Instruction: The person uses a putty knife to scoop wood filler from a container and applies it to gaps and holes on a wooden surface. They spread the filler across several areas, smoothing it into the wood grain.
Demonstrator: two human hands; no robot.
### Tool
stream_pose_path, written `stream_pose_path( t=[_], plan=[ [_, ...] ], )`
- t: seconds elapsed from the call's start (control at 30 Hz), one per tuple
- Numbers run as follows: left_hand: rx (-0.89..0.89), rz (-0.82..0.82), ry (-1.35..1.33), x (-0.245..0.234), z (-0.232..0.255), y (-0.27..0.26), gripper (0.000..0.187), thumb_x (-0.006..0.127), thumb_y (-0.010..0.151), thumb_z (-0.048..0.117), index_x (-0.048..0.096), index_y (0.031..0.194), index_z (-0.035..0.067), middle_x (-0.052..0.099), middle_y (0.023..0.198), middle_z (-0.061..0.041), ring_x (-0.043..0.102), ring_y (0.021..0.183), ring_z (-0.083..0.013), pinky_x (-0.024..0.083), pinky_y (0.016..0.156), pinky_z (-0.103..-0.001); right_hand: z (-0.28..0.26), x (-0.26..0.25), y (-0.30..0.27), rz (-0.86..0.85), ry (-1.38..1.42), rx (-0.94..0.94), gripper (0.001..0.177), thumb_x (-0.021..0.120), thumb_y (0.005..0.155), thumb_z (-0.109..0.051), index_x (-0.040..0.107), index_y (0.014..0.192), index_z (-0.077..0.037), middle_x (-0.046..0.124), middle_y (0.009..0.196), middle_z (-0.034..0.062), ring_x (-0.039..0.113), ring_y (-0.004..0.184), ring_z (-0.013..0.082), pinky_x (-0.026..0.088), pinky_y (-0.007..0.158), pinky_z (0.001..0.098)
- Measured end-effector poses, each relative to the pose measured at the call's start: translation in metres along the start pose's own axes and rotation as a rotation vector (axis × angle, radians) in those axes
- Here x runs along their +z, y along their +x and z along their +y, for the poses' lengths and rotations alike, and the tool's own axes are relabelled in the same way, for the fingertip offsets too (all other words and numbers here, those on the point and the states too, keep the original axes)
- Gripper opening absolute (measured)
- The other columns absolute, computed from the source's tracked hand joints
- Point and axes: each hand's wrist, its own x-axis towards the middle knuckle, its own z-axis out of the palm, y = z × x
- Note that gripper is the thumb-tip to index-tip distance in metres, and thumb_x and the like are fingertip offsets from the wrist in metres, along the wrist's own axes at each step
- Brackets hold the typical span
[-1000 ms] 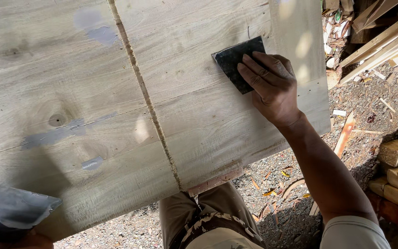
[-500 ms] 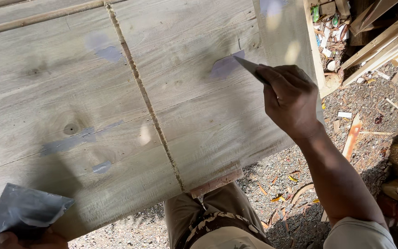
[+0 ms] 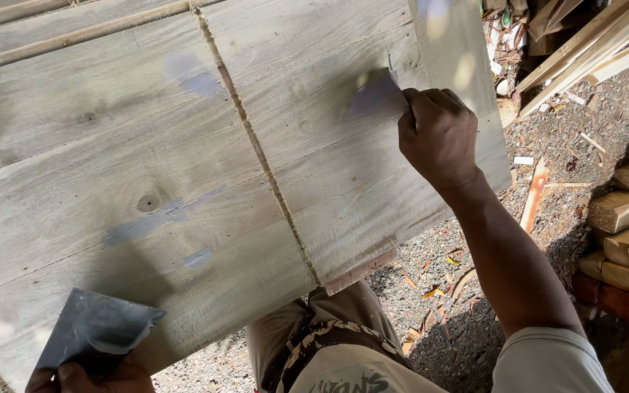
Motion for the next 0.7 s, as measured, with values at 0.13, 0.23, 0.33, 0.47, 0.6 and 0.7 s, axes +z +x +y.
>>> stream_pose_path(
  t=[0.13,0.23,0.33,0.47,0.6,0.7],
  plan=[
    [-0.012,0.002,-0.024,-0.004,-0.014,0.011,0.056,0.056,0.102,0.021,0.039,0.145,-0.010,0.056,0.142,-0.023,0.061,0.136,-0.0343,0.054,0.113,-0.046,-0.009,0.008,0.002,-0.004,-0.028,-0.016,0.014,0.071,0.091,0.001,0.077,0.104,0.002,0.073,0.086,0.0108,0.070,0.077,0.0209,0.059,0.065,0.0321],
    [-0.029,-0.002,-0.028,-0.010,-0.017,0.015,0.055,0.055,0.102,0.021,0.040,0.145,-0.009,0.057,0.141,-0.023,0.063,0.134,-0.0343,0.055,0.111,-0.045,-0.018,0.012,0.001,-0.026,-0.039,-0.002,0.012,0.073,0.093,0.002,0.077,0.104,0.003,0.074,0.087,0.0113,0.070,0.076,0.0202,0.059,0.062,0.0305],
    [-0.033,-0.014,-0.028,-0.011,-0.017,0.022,0.053,0.055,0.103,0.022,0.040,0.144,-0.009,0.058,0.140,-0.023,0.064,0.132,-0.0343,0.056,0.108,-0.044,-0.031,0.012,0.002,-0.007,-0.022,-0.063,0.013,0.073,0.094,0.004,0.076,0.106,0.002,0.075,0.092,0.0115,0.071,0.079,0.0197,0.059,0.064,0.0299],
    [-0.039,-0.014,-0.029,-0.012,-0.019,0.024,0.052,0.055,0.104,0.022,0.041,0.144,-0.008,0.059,0.139,-0.023,0.066,0.129,-0.0342,0.058,0.105,-0.043,-0.053,0.008,-0.002,-0.020,-0.012,-0.096,0.023,0.074,0.083,0.002,0.075,0.106,0.003,0.075,0.094,0.0123,0.071,0.082,0.0235,0.062,0.069,0.0331],
    [-0.045,-0.017,-0.014,-0.018,-0.015,0.019,0.050,0.055,0.105,0.022,0.041,0.143,-0.007,0.061,0.138,-0.023,0.068,0.126,-0.0342,0.059,0.102,-0.042,-0.068,0.000,-0.013,-0.039,0.040,-0.176,0.031,0.076,0.077,0.001,0.075,0.108,0.005,0.076,0.095,0.0132,0.071,0.084,0.0254,0.062,0.072,0.0355],
    [-0.035,0.022,-0.025,-0.011,-0.015,0.001,0.049,0.055,0.106,0.022,0.042,0.143,-0.007,0.062,0.137,-0.023,0.070,0.124,-0.0342,0.060,0.100,-0.042,-0.059,-0.015,-0.020,-0.024,0.175,-0.222,0.028,0.076,0.078,0.004,0.076,0.106,0.002,0.077,0.097,0.0127,0.072,0.088,0.0251,0.062,0.077,0.0364]
  ],
)
